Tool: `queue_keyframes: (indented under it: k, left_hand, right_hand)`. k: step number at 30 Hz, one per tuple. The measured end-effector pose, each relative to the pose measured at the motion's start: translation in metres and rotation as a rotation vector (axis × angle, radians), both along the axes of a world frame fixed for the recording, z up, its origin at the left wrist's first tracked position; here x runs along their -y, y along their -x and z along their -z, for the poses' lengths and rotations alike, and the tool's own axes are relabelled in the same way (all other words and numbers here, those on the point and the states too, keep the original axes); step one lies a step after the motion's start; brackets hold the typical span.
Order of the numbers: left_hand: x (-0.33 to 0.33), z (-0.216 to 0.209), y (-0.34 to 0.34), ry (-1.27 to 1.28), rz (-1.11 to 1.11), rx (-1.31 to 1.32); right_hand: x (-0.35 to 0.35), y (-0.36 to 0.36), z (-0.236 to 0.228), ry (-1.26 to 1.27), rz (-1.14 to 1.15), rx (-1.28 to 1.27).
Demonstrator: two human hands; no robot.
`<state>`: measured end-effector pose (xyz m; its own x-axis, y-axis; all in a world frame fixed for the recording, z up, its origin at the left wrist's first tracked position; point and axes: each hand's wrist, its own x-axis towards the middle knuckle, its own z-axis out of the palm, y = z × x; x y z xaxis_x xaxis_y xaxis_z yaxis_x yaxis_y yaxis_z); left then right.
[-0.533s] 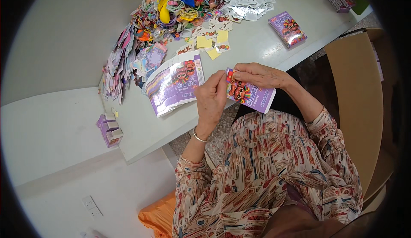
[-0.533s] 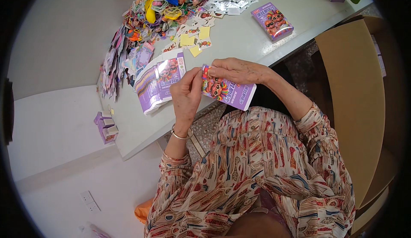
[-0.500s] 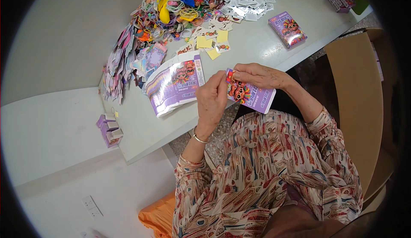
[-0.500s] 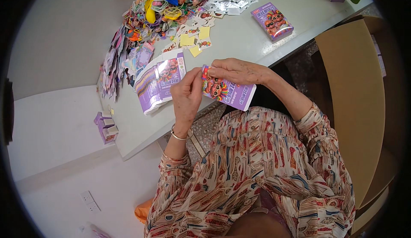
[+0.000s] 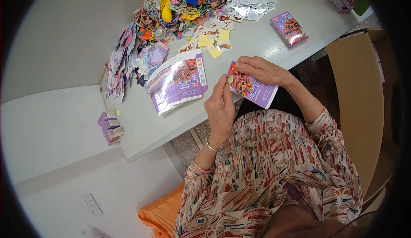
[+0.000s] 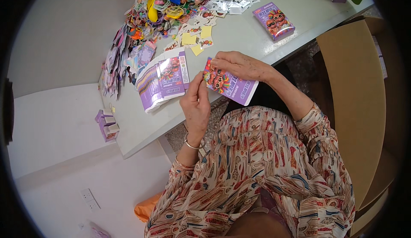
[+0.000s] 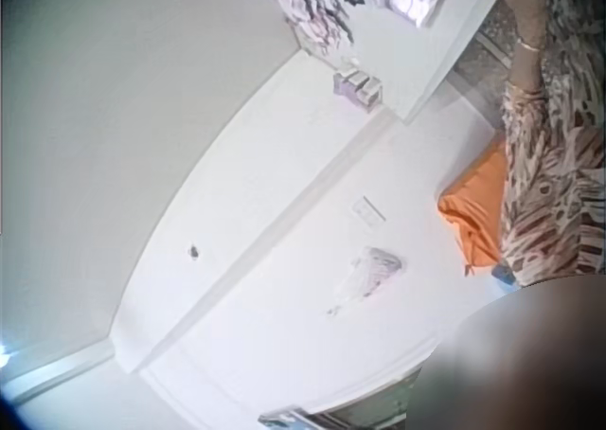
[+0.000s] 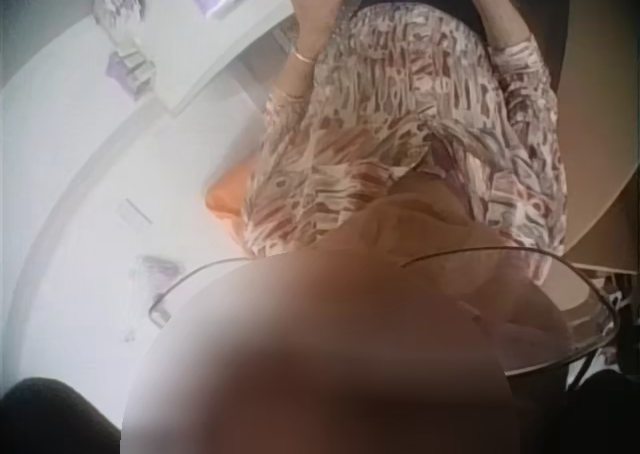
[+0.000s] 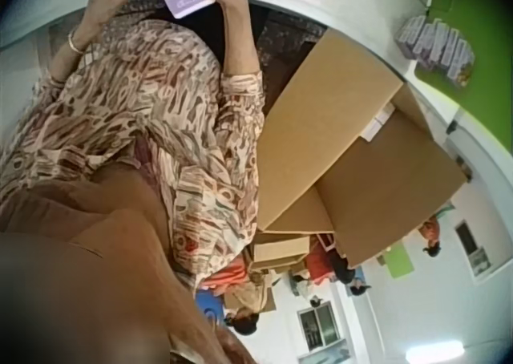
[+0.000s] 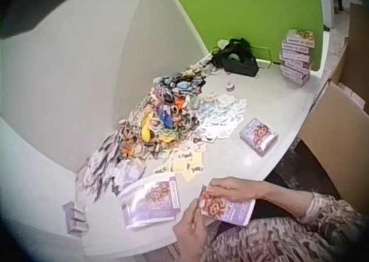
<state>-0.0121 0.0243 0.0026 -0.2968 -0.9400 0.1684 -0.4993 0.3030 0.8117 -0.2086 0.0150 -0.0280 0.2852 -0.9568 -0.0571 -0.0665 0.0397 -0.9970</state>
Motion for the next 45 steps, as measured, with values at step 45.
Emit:
queue_keyframes:
  k: [45]
  left_hand:
    - [0.272, 0.018, -0.112, 0.635, 0.137, 0.685]
  right_hand:
    - [0.001, -0.009, 0.008, 0.419, 0.632, -0.434]
